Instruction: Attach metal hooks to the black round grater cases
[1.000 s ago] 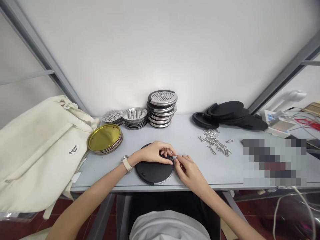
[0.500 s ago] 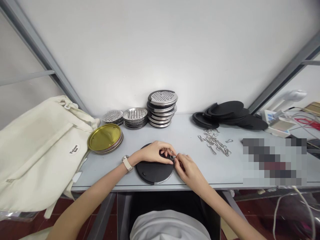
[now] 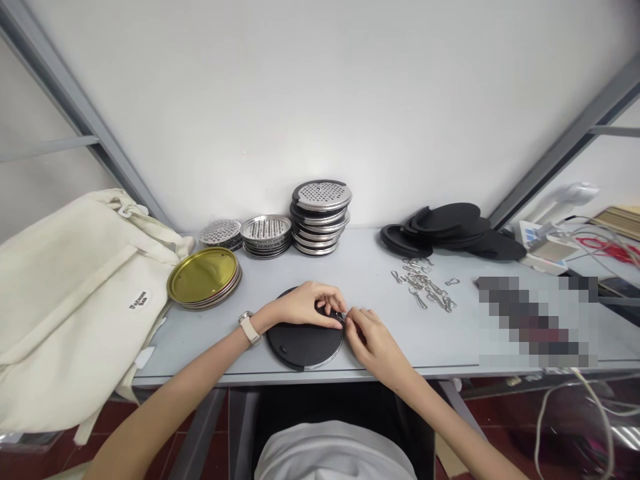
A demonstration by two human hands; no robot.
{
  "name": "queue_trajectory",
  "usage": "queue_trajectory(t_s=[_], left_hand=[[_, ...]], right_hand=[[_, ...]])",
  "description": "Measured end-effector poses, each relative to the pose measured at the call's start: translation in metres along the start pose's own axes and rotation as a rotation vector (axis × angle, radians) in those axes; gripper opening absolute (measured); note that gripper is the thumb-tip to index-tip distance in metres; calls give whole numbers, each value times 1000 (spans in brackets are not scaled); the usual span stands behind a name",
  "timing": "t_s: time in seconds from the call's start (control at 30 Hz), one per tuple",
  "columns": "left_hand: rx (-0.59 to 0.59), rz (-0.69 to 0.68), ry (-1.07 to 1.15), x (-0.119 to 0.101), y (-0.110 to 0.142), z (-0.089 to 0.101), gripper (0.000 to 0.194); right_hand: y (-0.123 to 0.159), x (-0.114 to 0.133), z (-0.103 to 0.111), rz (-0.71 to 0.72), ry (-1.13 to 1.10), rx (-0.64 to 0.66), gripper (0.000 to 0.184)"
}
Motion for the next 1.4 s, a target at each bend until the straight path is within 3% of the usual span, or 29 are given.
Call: queue_trajectory(t_s=[1.4], left_hand=[[25,-16,-35,-1,0,-2,25]], right_hand=[[2,-1,-3,1,32,5,25]])
Point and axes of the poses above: each hand's wrist, its own y-axis away from the middle knuckle, its own z-axis out of the back of the hand, x = y × z, the point moved 6 cm from there along -y, towards the middle knuckle, and after that the axes turned 11 degrees about y, right-handed, at the moved point
